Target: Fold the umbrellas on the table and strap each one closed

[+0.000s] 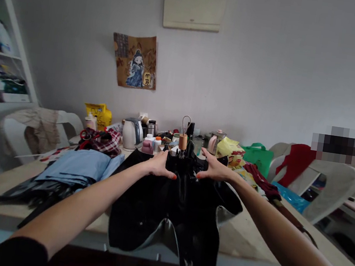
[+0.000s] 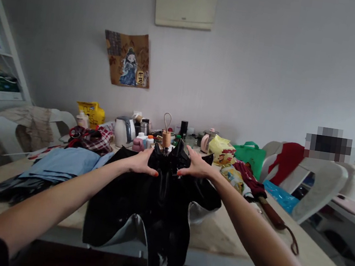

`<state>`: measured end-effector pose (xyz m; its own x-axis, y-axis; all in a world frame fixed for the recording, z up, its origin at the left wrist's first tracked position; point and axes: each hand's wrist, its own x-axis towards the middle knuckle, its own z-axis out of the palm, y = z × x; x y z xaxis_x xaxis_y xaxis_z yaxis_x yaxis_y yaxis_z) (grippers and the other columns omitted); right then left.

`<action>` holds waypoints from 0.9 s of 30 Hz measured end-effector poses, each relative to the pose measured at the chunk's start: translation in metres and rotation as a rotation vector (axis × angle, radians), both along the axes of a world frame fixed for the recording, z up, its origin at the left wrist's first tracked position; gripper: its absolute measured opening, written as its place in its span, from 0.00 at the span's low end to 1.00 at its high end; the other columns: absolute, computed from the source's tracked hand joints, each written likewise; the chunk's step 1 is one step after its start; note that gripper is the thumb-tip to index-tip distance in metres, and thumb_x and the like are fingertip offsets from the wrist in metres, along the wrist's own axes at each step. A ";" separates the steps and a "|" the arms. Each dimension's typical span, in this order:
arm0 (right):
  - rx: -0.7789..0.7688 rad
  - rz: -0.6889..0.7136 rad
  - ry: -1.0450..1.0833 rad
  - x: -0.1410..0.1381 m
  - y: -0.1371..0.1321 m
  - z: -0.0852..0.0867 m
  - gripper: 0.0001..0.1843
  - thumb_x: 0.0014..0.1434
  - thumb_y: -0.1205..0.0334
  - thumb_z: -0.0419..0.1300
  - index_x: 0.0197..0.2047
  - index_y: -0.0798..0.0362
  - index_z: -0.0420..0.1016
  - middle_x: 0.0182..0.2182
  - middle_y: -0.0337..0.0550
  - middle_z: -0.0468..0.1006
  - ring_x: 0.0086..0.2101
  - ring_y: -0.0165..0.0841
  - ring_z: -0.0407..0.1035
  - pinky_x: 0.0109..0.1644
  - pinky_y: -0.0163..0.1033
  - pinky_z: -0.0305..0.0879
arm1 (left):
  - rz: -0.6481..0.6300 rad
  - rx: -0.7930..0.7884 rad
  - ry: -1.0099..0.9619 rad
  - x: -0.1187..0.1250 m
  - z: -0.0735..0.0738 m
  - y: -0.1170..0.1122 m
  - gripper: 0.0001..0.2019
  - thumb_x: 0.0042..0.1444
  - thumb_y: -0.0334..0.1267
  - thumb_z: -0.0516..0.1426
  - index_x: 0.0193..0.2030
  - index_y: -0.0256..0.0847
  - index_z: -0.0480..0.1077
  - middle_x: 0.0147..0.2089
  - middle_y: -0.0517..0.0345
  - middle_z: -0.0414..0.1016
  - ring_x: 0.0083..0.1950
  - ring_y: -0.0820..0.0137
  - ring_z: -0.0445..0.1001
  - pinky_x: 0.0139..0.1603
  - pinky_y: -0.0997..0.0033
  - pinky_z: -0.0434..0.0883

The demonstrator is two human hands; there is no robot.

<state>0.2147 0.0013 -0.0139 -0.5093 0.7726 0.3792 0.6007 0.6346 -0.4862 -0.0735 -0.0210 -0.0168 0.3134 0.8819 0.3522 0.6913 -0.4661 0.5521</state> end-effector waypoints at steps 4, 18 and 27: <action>-0.150 0.180 0.108 -0.036 0.018 -0.001 0.70 0.37 0.45 0.75 0.73 0.54 0.38 0.63 0.62 0.61 0.64 0.52 0.55 0.67 0.58 0.50 | -0.140 -0.091 -0.052 0.014 0.003 0.008 0.39 0.35 0.44 0.71 0.57 0.36 0.67 0.53 0.42 0.76 0.53 0.52 0.74 0.55 0.55 0.69; -0.266 0.331 0.402 -0.079 0.004 -0.010 0.33 0.39 0.51 0.73 0.48 0.57 0.77 0.38 0.43 0.80 0.41 0.40 0.73 0.54 0.46 0.66 | -0.082 -0.007 -0.068 0.028 -0.002 -0.013 0.12 0.50 0.28 0.57 0.43 0.38 0.72 0.34 0.52 0.75 0.39 0.60 0.76 0.46 0.59 0.72; -0.149 0.079 0.534 -0.072 -0.002 -0.001 0.14 0.43 0.55 0.67 0.31 0.56 0.78 0.27 0.41 0.77 0.32 0.35 0.70 0.44 0.42 0.67 | -0.106 -0.038 -0.499 0.022 0.009 -0.030 0.13 0.47 0.34 0.64 0.39 0.38 0.68 0.37 0.56 0.73 0.37 0.70 0.74 0.46 0.64 0.72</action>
<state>0.1431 -0.0009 -0.0145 -0.3350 0.8045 0.4905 0.1994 0.5693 -0.7976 -0.0514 -0.0511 -0.0080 0.2035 0.8695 0.4501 0.2897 -0.4926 0.8206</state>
